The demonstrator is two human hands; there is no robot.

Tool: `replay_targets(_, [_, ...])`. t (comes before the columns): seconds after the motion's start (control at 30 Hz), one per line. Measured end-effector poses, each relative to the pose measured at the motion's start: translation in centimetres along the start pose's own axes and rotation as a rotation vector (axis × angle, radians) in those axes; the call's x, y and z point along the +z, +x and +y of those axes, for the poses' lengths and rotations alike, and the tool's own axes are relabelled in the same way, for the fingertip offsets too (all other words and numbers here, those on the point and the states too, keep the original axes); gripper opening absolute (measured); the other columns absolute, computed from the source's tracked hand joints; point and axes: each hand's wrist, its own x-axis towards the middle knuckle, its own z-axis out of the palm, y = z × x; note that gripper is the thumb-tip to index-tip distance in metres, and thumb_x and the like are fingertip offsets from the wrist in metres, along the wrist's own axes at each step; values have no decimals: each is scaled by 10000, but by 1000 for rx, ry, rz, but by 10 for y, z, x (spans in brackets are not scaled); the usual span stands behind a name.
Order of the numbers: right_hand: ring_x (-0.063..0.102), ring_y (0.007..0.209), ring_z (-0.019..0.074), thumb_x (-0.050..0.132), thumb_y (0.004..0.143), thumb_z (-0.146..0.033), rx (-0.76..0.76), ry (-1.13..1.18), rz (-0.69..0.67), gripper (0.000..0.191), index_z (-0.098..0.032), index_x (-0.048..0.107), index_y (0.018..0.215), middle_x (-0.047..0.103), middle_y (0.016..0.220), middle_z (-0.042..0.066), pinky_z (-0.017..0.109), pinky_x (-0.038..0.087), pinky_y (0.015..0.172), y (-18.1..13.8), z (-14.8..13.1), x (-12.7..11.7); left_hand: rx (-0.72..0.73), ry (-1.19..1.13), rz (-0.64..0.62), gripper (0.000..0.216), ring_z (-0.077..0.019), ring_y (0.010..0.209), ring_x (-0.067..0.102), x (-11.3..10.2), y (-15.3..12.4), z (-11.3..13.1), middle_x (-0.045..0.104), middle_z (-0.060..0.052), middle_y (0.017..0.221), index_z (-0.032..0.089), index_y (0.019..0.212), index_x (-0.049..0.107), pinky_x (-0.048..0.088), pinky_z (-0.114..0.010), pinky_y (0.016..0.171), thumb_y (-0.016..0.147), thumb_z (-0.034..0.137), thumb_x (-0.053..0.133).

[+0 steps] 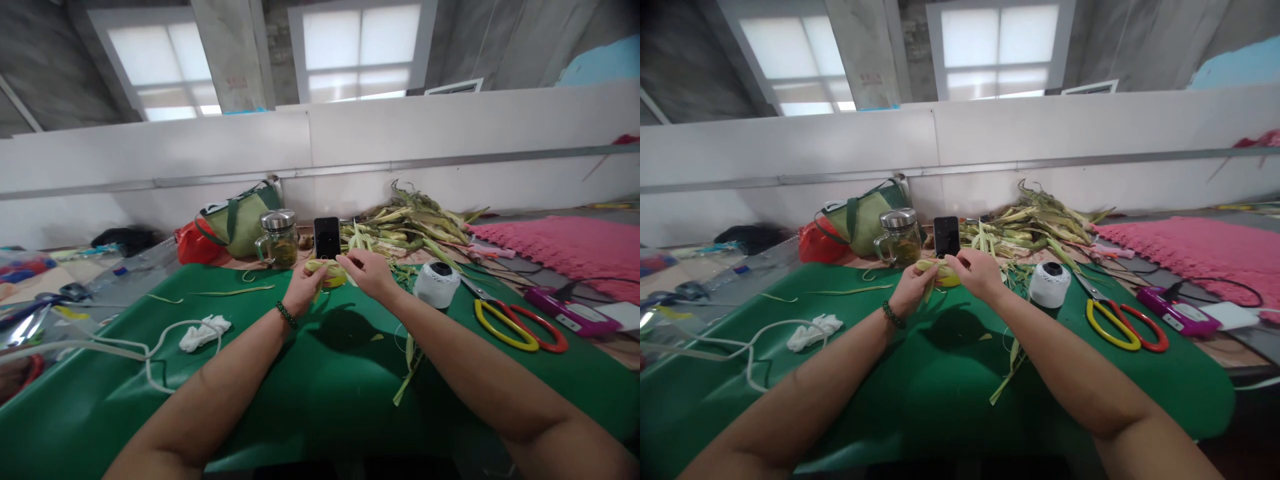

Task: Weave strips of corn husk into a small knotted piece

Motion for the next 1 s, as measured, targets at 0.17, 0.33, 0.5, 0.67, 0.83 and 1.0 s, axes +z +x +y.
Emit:
replay_targets(0.17, [512, 678, 144, 600, 798, -335, -114, -13, -50, 214, -176, 561, 661, 593, 676, 22, 243, 353, 631, 0, 4, 6, -16, 7, 19, 317, -121, 629, 627, 0, 0, 0, 693, -24, 718, 121, 783, 671, 503, -230, 588, 557, 284, 822])
replay_targets(0.33, [504, 671, 139, 626, 773, -294, -53, -39, -144, 184, -174, 561, 651, 593, 681, 17, 242, 338, 619, 0, 5, 7, -73, -45, 5, 344, -130, 655, 642, 1, -1, 0, 701, -20, 734, 133, 787, 668, 524, -244, 610, 538, 306, 830])
replay_targets(0.5, [493, 627, 145, 487, 833, -486, 205, 64, -233, 401, -170, 578, 602, 573, 621, 27, 263, 305, 578, 5, 8, 5, -40, 6, -6, 404, -123, 656, 636, 3, -3, 1, 698, -8, 717, 135, 777, 679, 509, -217, 587, 484, 356, 848])
replay_targets(0.67, [514, 611, 115, 632, 669, -482, 538, 745, -233, 327, -163, 594, 728, 585, 678, 13, 233, 344, 548, 8, 11, 13, -57, 57, -52, 429, -136, 689, 648, 3, -3, -2, 713, -26, 750, 138, 789, 686, 515, -226, 619, 482, 394, 842])
replay_targets(0.83, [444, 523, 87, 656, 628, -386, 403, 807, -61, 248, -174, 529, 655, 519, 593, -28, 231, 351, 509, 5, 3, 13, -78, 117, -55, 387, -141, 680, 648, 2, -2, -4, 710, -34, 765, 142, 804, 691, 503, -220, 590, 531, 383, 822])
replay_targets(1.0, [508, 599, 119, 545, 742, -232, -76, 294, 47, 105, -189, 520, 649, 564, 634, -2, 249, 405, 591, -7, -9, 11, -72, 159, -33, 339, -125, 594, 614, 5, -4, -4, 671, -5, 635, 137, 720, 672, 475, -215, 570, 531, 379, 815])
